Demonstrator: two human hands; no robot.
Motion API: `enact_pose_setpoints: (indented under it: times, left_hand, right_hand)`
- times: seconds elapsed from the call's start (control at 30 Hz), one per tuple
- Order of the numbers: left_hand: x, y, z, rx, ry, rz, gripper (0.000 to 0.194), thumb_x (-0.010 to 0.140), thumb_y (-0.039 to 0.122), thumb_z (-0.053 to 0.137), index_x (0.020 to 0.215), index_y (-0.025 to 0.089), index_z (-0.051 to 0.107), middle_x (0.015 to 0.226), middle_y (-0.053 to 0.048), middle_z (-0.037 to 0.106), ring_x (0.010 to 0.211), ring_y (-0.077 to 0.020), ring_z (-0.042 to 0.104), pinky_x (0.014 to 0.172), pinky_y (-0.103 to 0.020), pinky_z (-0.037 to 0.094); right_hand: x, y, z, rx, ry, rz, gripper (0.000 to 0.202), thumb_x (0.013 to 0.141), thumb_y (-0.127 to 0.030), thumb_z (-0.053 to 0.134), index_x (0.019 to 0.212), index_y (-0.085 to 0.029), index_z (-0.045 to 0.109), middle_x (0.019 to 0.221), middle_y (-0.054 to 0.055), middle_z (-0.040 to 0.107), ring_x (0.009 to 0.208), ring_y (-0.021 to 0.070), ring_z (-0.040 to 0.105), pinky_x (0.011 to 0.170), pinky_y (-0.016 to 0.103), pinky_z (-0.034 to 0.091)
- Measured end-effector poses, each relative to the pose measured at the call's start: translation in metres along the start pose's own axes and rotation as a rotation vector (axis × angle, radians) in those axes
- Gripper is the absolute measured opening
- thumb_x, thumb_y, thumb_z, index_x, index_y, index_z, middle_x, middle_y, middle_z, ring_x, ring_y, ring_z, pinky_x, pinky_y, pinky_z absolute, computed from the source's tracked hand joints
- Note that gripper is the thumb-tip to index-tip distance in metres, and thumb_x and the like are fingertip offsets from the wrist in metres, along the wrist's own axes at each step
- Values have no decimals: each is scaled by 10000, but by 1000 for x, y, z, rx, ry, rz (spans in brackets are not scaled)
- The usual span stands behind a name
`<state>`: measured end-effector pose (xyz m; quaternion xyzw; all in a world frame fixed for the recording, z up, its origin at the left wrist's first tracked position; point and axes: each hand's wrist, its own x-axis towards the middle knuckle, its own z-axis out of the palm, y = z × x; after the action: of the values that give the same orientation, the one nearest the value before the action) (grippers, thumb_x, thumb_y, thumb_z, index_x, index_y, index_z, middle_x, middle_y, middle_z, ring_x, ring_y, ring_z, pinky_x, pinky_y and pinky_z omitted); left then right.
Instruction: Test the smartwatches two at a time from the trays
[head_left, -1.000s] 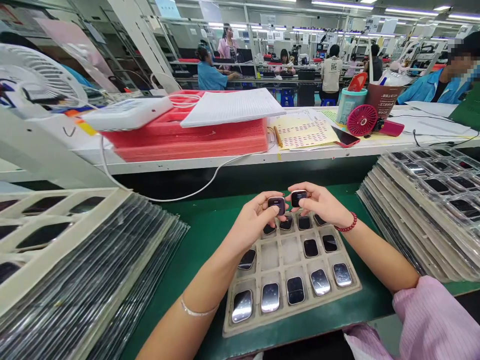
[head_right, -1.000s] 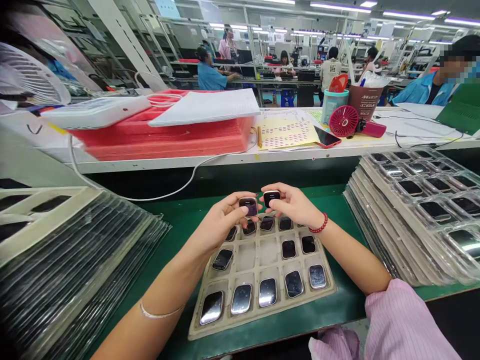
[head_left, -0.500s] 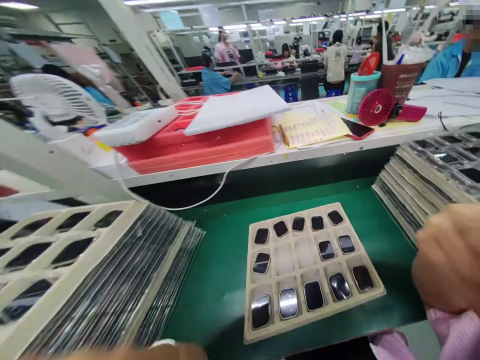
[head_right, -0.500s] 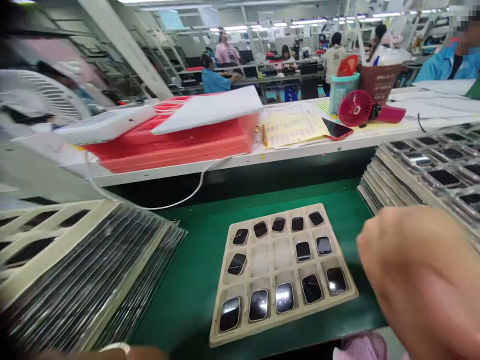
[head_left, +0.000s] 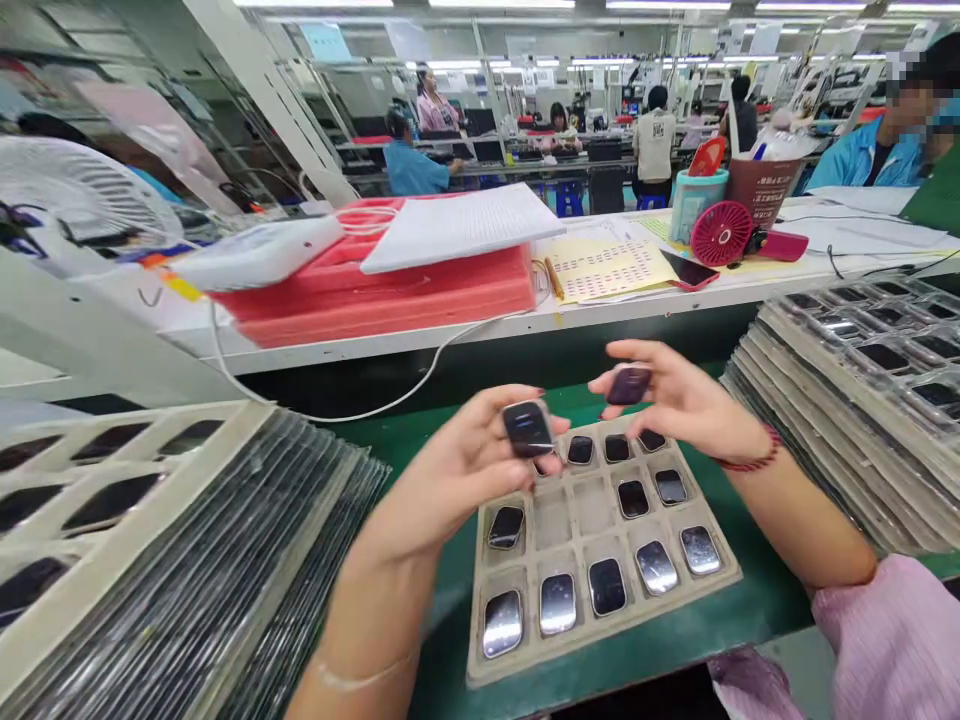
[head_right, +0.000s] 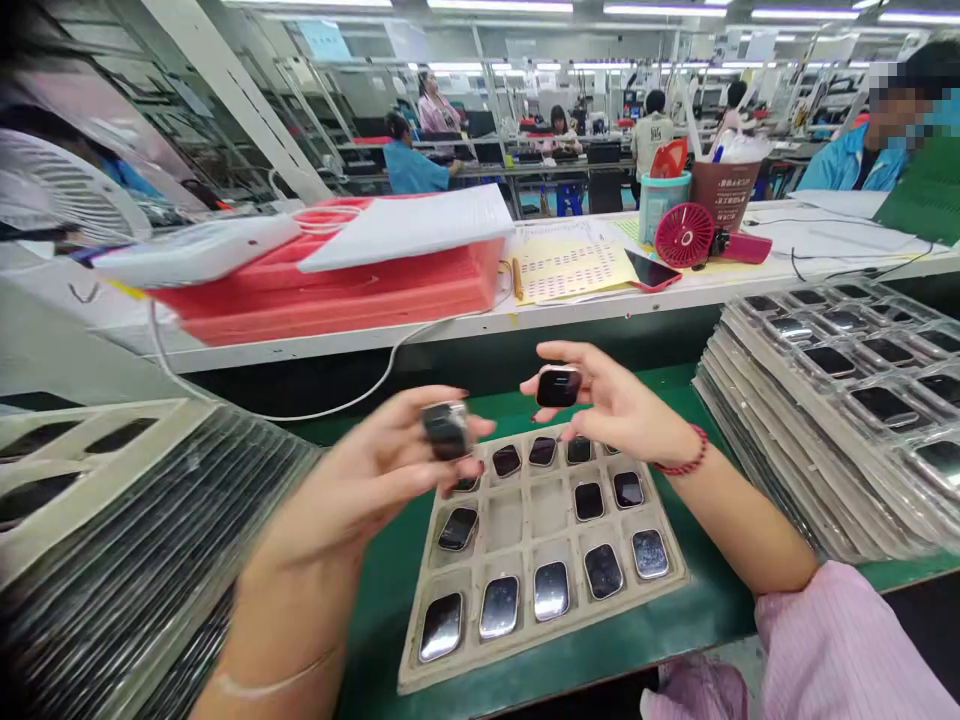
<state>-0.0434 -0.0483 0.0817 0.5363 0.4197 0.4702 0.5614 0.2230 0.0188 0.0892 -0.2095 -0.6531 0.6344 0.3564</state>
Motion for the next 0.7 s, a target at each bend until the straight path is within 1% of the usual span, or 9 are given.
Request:
enact_pose_setpoints:
  times: [0.03, 0.07, 0.17, 0.23, 0.3, 0.4, 0.47, 0.6, 0.7]
  left_hand:
    - [8, -3, 3, 9, -15, -24, 636, 716, 317, 839, 1276, 228, 551, 1155, -126, 689, 875, -236, 719, 632, -271, 541]
    - [17, -7, 6, 25, -20, -49, 628, 711, 322, 835, 1263, 223, 553, 1130, -118, 698, 844, -228, 723, 587, -247, 512]
    - [38, -20, 12, 100, 47, -83, 452, 761, 401, 756, 1117, 158, 620, 974, -103, 721, 687, -178, 696, 511, -226, 436]
    - [43, -25, 14, 139, 93, -82, 393, 755, 408, 736, 1026, 138, 642, 898, -92, 722, 619, -158, 667, 496, -228, 408]
    - [43, -26, 14, 152, 115, -76, 404, 705, 338, 753, 1042, 148, 637, 915, -84, 726, 651, -166, 673, 510, -232, 418]
    - [40, -23, 14, 129, 111, -69, 496, 632, 239, 768, 1098, 171, 614, 974, -72, 727, 742, -181, 689, 572, -247, 472]
    - [38, -22, 15, 108, 101, -54, 492, 629, 229, 775, 1089, 173, 610, 967, -64, 724, 742, -167, 679, 608, -255, 495]
    - [38, -24, 17, 78, 106, -8, 356, 694, 260, 745, 1011, 159, 617, 865, -40, 703, 615, -117, 614, 602, -261, 497]
    - [38, -24, 20, 75, 113, 13, 364, 679, 225, 743, 1015, 157, 620, 872, -33, 696, 636, -118, 620, 639, -268, 509]
  right_hand:
    - [12, 9, -1, 2, -13, -11, 615, 755, -192, 749, 1319, -241, 508, 1222, 96, 664, 948, 193, 708, 694, 270, 608]
    - [22, 18, -2, -14, 1, 16, 563, 759, -188, 731, 1285, -227, 535, 1198, 94, 675, 923, 181, 714, 661, 244, 603]
    - [40, 43, -6, -92, 63, 74, 333, 835, -252, 658, 1156, -174, 618, 1050, 88, 722, 757, 134, 710, 549, 189, 557]
    - [43, 52, -8, -128, 87, 79, 257, 858, -273, 630, 1085, -154, 643, 951, 77, 734, 655, 109, 683, 494, 171, 519]
    - [42, 55, -8, -136, 93, 84, 273, 832, -233, 634, 1094, -157, 638, 952, 68, 732, 648, 103, 678, 492, 168, 515]
    - [40, 52, -8, -109, 66, 84, 448, 760, -135, 640, 1203, -184, 591, 1081, 70, 710, 774, 122, 705, 575, 187, 562]
    - [39, 50, -7, -91, 40, 74, 513, 743, -108, 635, 1244, -191, 565, 1134, 76, 694, 832, 131, 710, 622, 202, 580]
    - [38, 50, -6, -121, 19, 72, 439, 787, -138, 610, 1223, -180, 575, 1089, 78, 709, 763, 120, 706, 614, 218, 588]
    - [38, 51, -5, -132, 7, 74, 460, 772, -132, 616, 1228, -182, 574, 1097, 72, 710, 774, 122, 710, 630, 219, 591]
